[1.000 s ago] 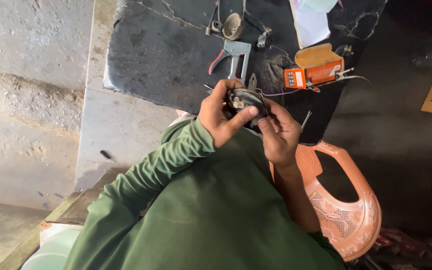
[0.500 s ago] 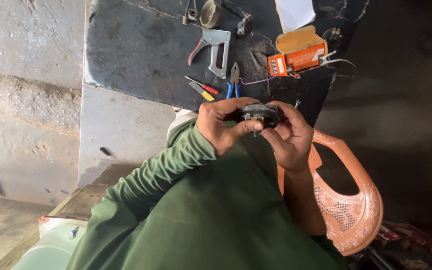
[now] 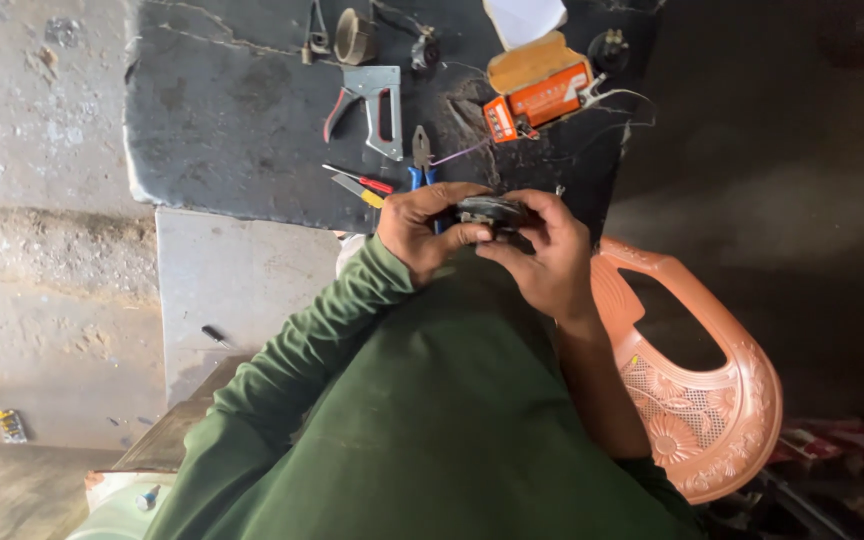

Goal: The recorder is disassembling, cleaning, and repairing a motorcycle horn at a workshop bench.

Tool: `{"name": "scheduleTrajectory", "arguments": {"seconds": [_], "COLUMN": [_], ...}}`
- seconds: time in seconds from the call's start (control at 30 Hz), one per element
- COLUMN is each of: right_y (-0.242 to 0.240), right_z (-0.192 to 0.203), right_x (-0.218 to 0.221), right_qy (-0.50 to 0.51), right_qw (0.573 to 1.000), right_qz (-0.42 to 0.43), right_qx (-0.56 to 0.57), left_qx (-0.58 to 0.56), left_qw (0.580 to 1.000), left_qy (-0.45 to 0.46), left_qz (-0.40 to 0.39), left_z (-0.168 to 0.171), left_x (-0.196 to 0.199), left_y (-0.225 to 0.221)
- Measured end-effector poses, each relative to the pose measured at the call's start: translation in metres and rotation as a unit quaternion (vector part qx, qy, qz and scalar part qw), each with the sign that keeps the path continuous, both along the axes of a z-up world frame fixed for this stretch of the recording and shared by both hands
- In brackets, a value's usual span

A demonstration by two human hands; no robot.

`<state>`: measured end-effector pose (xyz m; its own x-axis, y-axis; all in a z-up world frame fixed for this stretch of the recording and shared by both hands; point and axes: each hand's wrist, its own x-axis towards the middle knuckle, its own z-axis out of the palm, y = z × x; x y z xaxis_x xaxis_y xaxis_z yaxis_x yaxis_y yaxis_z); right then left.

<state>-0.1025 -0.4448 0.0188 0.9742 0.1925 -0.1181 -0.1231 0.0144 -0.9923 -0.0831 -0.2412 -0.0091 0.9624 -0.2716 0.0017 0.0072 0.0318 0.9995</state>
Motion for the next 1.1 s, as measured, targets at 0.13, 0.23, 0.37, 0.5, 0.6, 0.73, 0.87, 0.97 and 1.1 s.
{"name": "scheduleTrajectory", "arguments": {"seconds": [0.13,0.23,0.37,0.5,0.6,0.73,0.87,0.97,1.1], "right_y": [-0.020,-0.030,-0.040,-0.050,-0.061,-0.076,-0.085,-0.085,-0.086], "right_z": [-0.031,-0.065,-0.142,-0.226,-0.277,-0.321,-0.347,-0.340,-0.322], "right_x": [0.006,0.010,0.009,-0.002,-0.015,-0.012,-0.009,-0.009,-0.008], "right_qy": [-0.024,-0.021,0.005,0.171,0.273,0.384,0.432,0.442,0.403], "right_qw": [0.999,0.996,0.991,0.979,0.961,0.918,0.897,0.893,0.898], "right_qz": [0.013,0.053,0.036,0.033,-0.026,-0.092,-0.084,-0.080,-0.093], "right_qx": [-0.024,-0.074,-0.131,-0.106,0.045,0.016,0.042,-0.020,-0.152], "left_qx": [0.043,0.084,0.159,0.270,0.232,0.217,0.259,0.281,0.349], "left_qw": [0.990,0.991,0.986,0.945,0.949,0.960,0.953,0.948,0.933], "left_qy": [-0.131,-0.102,0.041,0.185,0.214,0.178,0.154,0.147,-0.090], "left_qz": [-0.008,-0.010,-0.006,-0.005,0.023,-0.009,-0.004,-0.013,-0.012], "left_z": [-0.038,-0.063,-0.134,-0.223,-0.285,-0.332,-0.341,-0.317,-0.315], "left_x": [0.004,0.003,0.005,-0.001,-0.011,-0.007,-0.001,-0.005,-0.023], "left_y": [-0.009,-0.015,-0.029,-0.052,-0.067,-0.087,-0.102,-0.103,-0.100]}}
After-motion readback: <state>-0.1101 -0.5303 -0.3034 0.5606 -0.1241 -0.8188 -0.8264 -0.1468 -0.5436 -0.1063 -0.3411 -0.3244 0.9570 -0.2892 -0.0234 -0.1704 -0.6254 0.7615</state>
